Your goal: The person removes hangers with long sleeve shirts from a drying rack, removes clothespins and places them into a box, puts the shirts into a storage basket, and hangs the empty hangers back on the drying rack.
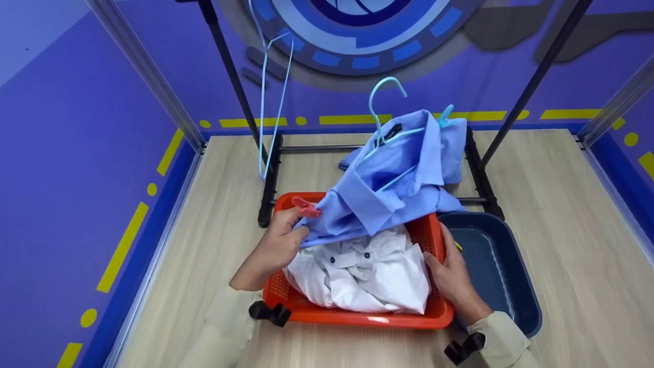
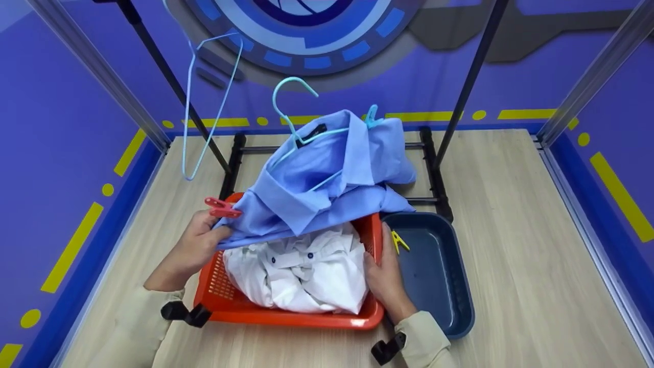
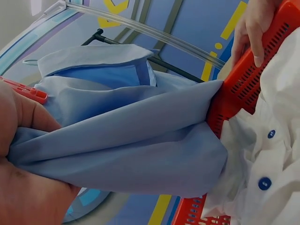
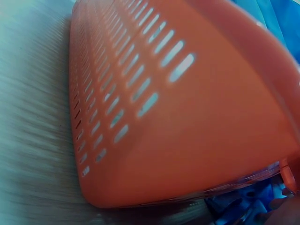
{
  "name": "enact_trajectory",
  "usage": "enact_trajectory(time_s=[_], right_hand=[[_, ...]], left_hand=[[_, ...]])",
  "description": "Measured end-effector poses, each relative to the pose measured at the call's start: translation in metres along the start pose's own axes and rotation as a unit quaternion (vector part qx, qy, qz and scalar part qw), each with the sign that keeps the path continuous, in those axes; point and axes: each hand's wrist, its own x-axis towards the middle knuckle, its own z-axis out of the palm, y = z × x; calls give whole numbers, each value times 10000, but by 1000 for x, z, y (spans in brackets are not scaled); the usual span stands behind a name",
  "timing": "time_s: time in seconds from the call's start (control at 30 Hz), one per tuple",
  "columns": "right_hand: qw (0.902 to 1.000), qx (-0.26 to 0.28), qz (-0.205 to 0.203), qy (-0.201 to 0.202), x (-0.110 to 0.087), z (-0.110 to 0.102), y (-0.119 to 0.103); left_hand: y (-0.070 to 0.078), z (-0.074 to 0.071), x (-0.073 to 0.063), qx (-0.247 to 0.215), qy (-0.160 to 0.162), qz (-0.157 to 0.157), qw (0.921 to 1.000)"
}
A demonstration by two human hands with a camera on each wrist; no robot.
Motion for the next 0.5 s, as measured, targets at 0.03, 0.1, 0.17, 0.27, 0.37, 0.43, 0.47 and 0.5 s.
enact_trajectory(time_s=[0.03,0.1,0.17,0.27,0.37,0.43,0.47,0.5], right_hand=[[10000,-7,-7,5,0,0,0],[10000,-34,-7,19,0,0,0],[10000,-36,8,31,0,0,0],[10000,7,84,16,0,0,-1],[9999,38,150,-14,-1,-1,-1],[9998,26,187,-33,-1,-1,-1],[9998,25,210,-44,-1,-1,-2],[9997,31,240,-56,-1,-1,-2]], left_hand=[[-2,-1,-1,30,-52,27,10000],[-5,-1,-3,68,-147,91,9998],[-8,-2,-5,117,-244,144,9995],[-11,-1,-8,187,-360,181,9990],[-12,-1,-9,249,-405,168,9987],[-14,0,-10,280,-402,170,9987],[-14,0,-11,313,-392,166,9986],[-15,1,-11,334,-373,188,9986]])
